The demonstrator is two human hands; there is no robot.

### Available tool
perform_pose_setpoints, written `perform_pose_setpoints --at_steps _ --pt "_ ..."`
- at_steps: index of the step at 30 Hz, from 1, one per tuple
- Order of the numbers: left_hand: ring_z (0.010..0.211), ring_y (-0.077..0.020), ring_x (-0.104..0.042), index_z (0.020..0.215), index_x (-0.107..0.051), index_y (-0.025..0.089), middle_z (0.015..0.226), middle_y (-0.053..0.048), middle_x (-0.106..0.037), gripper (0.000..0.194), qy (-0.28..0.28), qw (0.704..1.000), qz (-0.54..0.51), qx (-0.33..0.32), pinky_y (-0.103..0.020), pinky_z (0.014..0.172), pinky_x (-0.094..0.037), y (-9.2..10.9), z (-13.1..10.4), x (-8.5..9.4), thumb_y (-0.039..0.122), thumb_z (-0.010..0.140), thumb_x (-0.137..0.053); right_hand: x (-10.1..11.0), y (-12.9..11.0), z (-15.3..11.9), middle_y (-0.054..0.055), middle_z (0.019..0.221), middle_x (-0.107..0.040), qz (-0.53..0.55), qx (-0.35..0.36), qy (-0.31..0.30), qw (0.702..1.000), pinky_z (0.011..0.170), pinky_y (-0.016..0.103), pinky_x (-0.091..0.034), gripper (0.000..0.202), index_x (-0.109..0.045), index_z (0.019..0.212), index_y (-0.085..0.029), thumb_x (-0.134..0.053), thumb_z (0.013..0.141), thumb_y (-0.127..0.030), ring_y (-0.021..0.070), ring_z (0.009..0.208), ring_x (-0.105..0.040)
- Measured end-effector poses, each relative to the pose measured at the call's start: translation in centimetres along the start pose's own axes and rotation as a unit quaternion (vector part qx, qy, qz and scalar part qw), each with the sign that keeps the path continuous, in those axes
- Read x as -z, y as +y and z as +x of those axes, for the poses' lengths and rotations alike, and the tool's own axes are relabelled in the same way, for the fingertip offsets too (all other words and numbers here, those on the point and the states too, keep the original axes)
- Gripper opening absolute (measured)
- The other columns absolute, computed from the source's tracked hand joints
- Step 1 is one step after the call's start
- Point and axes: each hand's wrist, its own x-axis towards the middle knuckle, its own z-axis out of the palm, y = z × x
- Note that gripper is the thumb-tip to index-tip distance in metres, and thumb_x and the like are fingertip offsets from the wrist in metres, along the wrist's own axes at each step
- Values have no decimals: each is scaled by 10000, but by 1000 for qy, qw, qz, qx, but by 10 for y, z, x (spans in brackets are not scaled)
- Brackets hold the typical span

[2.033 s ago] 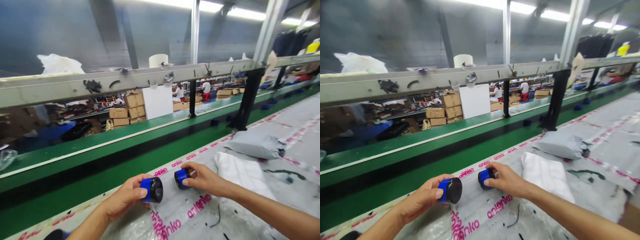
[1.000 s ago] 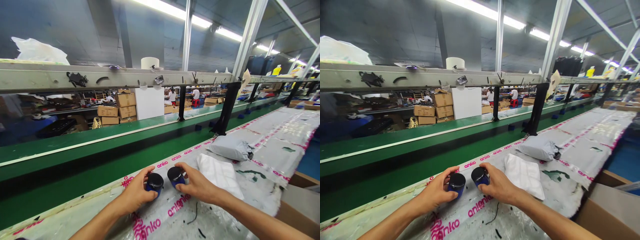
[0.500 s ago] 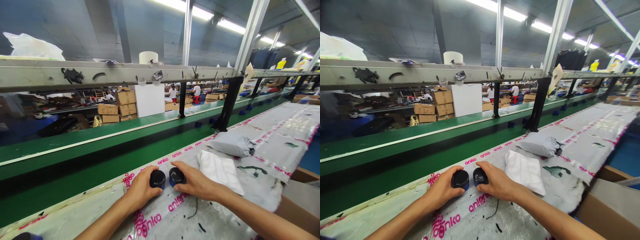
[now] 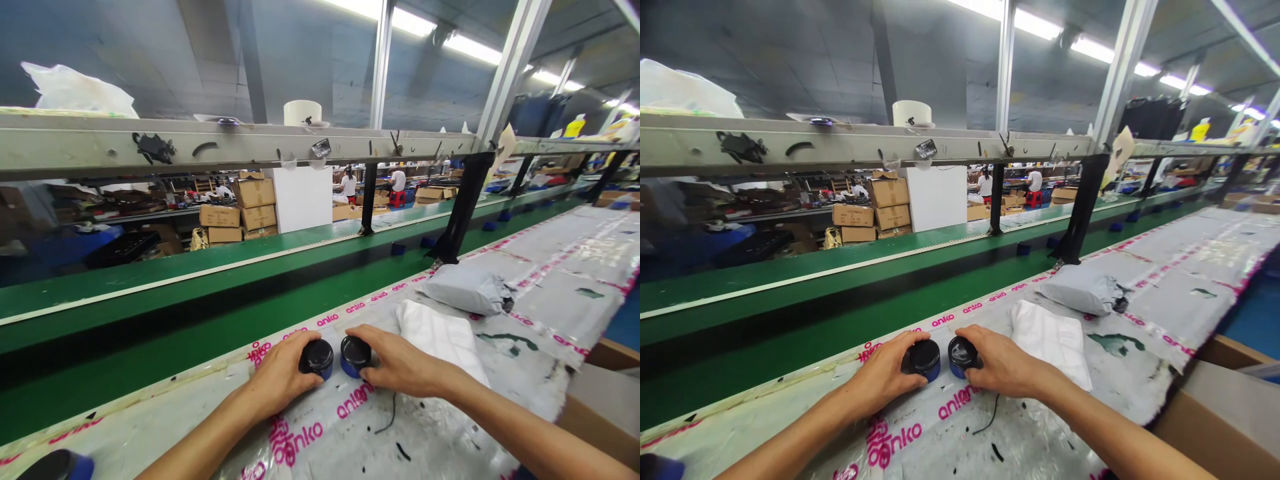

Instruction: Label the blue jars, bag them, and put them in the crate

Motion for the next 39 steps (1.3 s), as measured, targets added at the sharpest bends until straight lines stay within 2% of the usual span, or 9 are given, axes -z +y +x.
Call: perform_pose_setpoints --at_steps 3,5,8,12,20,27,33,36,39 --pt "1095 -280 -591 1248 -581 294 1225 -36 -636 628 8 1000 9 1 -379 961 -441 3 -1 -2 278 667 -819 -2 -9 -2 152 1015 -702 -94 -102 51 989 828 481 -520 575 -631 1143 -156 -727 753 -568 364 942 -664" --pt "1072 -277 -595 1233 -581 291 1204 -35 -639 608 7 1000 9 2 -375 940 -448 5 -2 -1 277 671 -814 -2 -11 -5 186 1140 -672 -117 -82 62 988 883 522 -498 694 -601 1228 -149 -731 737 -621 407 1078 -613" --pt "1108 -276 -586 1259 -572 284 1239 -41 -627 618 -2 1000 10 4 -376 975 -437 8 -3 2 291 687 -807 0 -9 -11 142 1440 -513 -55 19 19 998 1035 462 -438 734 -448 1439 -210 -726 797 -430 340 1300 -488" --pt "1245 -253 -522 1417 -470 330 1396 -24 -537 716 -55 997 23 -48 -359 1084 -375 13 -4 10 282 760 -751 3 -7 -14 82 1416 -535 -13 58 -16 998 1056 379 -422 667 -462 1430 -252 -607 788 -144 259 1262 -530" --pt "1120 -238 -597 1291 -561 320 1260 0 -623 589 -34 997 59 -27 -360 994 -449 15 -2 11 312 742 -773 0 -9 -10 93 1168 -649 -36 -20 6 999 873 406 -507 544 -565 1281 -203 -730 789 -366 285 1007 -643" --pt "1058 -325 -626 1234 -563 238 1227 -67 -632 612 1 986 167 27 -481 911 -502 27 -8 2 483 713 -769 8 -12 -14 85 1548 -393 -38 78 -48 995 1125 366 -368 782 -391 1494 -237 -575 757 -50 241 1392 -409" --pt "1454 -276 -324 1520 -290 352 1632 -24 -247 913 -142 975 161 -56 -441 1181 -305 29 -12 18 102 700 -603 5 -17 -9 155 1118 -660 -158 -33 32 986 880 523 -518 594 -602 1288 -142 -709 813 -482 369 1037 -624" --pt "1294 -231 -522 1438 -427 371 1473 -6 -488 784 -142 974 155 -80 -378 1080 -426 31 -12 24 61 728 -550 9 -16 -12 180 1406 -526 -154 26 12 988 1008 516 -463 700 -463 1447 -152 -692 827 -383 370 1266 -501" --pt "1052 -282 -639 1283 -572 276 1218 -46 -636 551 -54 978 199 -30 -416 908 -523 34 -10 15 312 754 -720 13 -14 -12 109 1511 -440 -124 101 -42 986 1072 404 -432 703 -427 1473 -220 -616 802 -133 279 1342 -453"
